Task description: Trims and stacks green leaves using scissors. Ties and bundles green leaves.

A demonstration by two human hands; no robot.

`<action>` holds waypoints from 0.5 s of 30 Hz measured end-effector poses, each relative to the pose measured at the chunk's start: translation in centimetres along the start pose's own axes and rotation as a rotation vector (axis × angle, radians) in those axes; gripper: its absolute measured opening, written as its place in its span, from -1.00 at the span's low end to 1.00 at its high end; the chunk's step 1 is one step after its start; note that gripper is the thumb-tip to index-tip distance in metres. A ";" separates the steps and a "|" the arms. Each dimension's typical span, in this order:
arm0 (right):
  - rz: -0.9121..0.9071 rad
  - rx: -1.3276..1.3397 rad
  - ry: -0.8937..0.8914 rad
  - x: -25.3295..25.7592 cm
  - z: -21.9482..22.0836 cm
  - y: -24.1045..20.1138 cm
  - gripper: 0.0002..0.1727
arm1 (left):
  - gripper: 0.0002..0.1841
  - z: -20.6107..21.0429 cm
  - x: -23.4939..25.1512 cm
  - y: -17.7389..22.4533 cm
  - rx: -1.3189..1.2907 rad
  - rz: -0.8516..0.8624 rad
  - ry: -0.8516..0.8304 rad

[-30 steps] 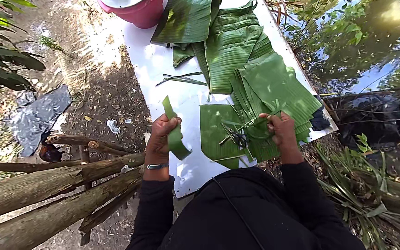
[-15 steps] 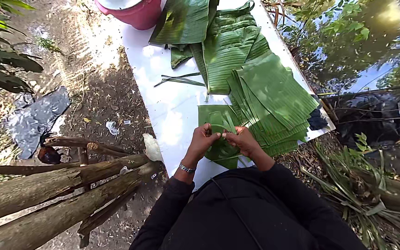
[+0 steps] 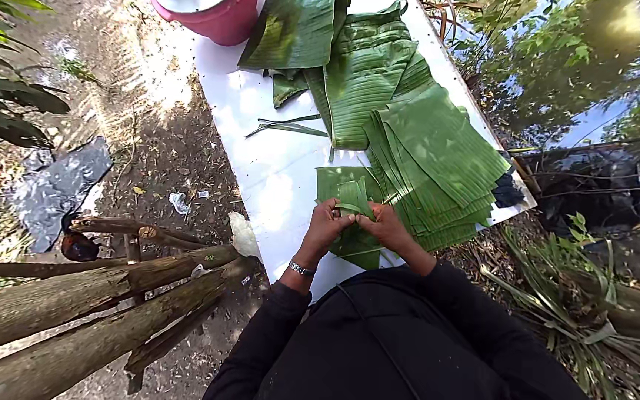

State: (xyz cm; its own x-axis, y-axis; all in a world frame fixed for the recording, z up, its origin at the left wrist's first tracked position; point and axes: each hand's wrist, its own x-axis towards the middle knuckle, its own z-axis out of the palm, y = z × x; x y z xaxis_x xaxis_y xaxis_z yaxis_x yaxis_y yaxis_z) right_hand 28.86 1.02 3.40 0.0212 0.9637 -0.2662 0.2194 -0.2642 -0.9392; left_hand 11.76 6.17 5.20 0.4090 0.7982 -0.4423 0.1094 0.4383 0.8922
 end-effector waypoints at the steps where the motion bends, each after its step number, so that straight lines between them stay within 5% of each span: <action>1: -0.006 -0.002 -0.004 -0.1 0.1 0.0 -0.86 | -0.71 0.0 0.0 -0.1 0.000 0.003 -0.005; 15: -0.063 -0.202 0.001 0.0 0.6 -0.1 -0.76 | -0.70 -0.3 0.2 -0.8 -0.011 -0.050 -0.042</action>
State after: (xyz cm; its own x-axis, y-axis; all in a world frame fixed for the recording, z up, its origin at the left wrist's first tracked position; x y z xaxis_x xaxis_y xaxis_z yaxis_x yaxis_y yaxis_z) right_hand 28.22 1.01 3.41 0.0021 0.9781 -0.2081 0.4118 -0.1905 -0.8911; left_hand 11.45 6.14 4.40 0.4409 0.7574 -0.4816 0.1206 0.4818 0.8680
